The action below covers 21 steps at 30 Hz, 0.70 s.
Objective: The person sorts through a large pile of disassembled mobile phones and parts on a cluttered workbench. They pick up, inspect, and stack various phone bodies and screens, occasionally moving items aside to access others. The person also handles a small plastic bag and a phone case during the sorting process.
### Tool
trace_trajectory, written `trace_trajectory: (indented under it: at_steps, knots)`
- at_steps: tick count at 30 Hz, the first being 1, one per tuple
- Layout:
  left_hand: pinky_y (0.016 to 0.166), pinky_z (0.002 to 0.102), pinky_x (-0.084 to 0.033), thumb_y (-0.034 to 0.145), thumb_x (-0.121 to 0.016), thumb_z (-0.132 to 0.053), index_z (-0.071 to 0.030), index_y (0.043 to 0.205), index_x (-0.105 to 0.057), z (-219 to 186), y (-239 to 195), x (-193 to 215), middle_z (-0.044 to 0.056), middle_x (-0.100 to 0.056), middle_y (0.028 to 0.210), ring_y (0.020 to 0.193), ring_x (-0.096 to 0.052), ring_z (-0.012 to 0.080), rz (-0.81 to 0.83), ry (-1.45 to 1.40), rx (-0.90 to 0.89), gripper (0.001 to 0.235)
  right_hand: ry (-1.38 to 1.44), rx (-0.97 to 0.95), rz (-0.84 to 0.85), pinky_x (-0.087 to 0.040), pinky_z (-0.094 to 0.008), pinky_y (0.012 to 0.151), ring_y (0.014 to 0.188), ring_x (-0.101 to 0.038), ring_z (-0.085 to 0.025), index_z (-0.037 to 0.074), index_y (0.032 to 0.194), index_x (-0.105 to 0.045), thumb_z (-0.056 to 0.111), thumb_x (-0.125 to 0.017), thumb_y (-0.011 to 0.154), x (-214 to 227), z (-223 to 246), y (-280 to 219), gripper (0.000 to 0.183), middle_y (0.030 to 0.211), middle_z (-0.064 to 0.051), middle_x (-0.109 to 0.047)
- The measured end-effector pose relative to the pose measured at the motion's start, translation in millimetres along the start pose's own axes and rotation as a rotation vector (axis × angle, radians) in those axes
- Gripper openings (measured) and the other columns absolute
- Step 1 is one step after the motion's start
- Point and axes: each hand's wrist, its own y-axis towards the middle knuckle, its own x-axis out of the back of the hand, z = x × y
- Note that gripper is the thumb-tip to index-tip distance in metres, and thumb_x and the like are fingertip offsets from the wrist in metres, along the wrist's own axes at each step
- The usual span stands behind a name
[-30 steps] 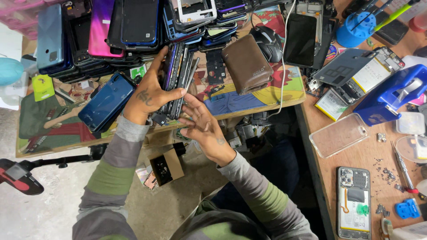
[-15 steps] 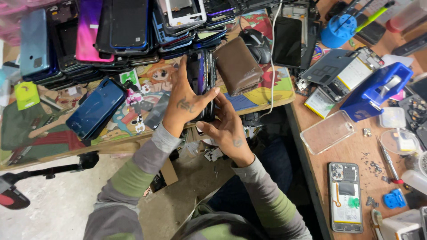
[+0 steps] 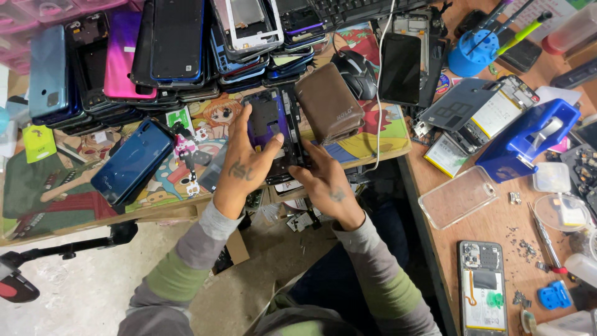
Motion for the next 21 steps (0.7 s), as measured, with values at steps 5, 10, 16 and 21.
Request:
trace_trajectory:
  at_steps: [5, 10, 16, 21]
  knots:
    - [0.118, 0.044, -0.040, 0.093, -0.074, -0.023, 0.004, 0.156, -0.031, -10, -4, 1, 0.026, -0.041, 0.156, 0.145, -0.045, 0.0383, -0.055, -0.148, -0.004, 0.081, -0.294, 0.091, -0.102, -0.056, -0.035, 0.083, 0.101, -0.071, -0.033, -0.013, 0.136, -0.053, 0.018, -0.069, 0.090, -5, 21, -3, 0.057, 0.132, -0.027, -0.063]
    - [0.115, 0.042, -0.045, 0.094, -0.075, -0.019, 0.001, 0.155, -0.034, -25, 0, 13, 0.023, -0.042, 0.154, 0.141, -0.049, 0.0348, -0.078, -0.237, -0.024, 0.077, -0.553, 0.398, -0.176, -0.055, -0.043, 0.096, 0.117, -0.066, -0.042, -0.010, 0.129, -0.061, 0.015, -0.073, 0.095, -3, 37, -7, 0.044, 0.126, -0.030, -0.065]
    - [0.120, 0.037, -0.049, 0.098, -0.079, -0.010, -0.012, 0.146, -0.055, -31, 37, 43, 0.014, -0.050, 0.155, 0.142, -0.055, 0.0272, -0.266, -0.060, -0.219, 0.054, -0.616, 0.567, -0.226, -0.052, -0.046, 0.090, 0.101, -0.065, -0.040, -0.003, 0.134, -0.062, 0.008, -0.073, 0.098, 32, 56, 30, 0.039, 0.113, -0.023, -0.069]
    - [0.126, 0.048, -0.036, 0.083, -0.090, -0.010, -0.018, 0.141, -0.059, -30, 114, 41, 0.019, -0.045, 0.157, 0.149, -0.041, 0.0387, -0.155, 0.173, -0.588, 0.066, -0.756, 0.659, -0.218, -0.044, -0.051, 0.116, 0.139, -0.049, -0.048, 0.002, 0.150, -0.051, 0.010, -0.085, 0.089, 66, 49, 127, 0.070, 0.154, -0.028, -0.045]
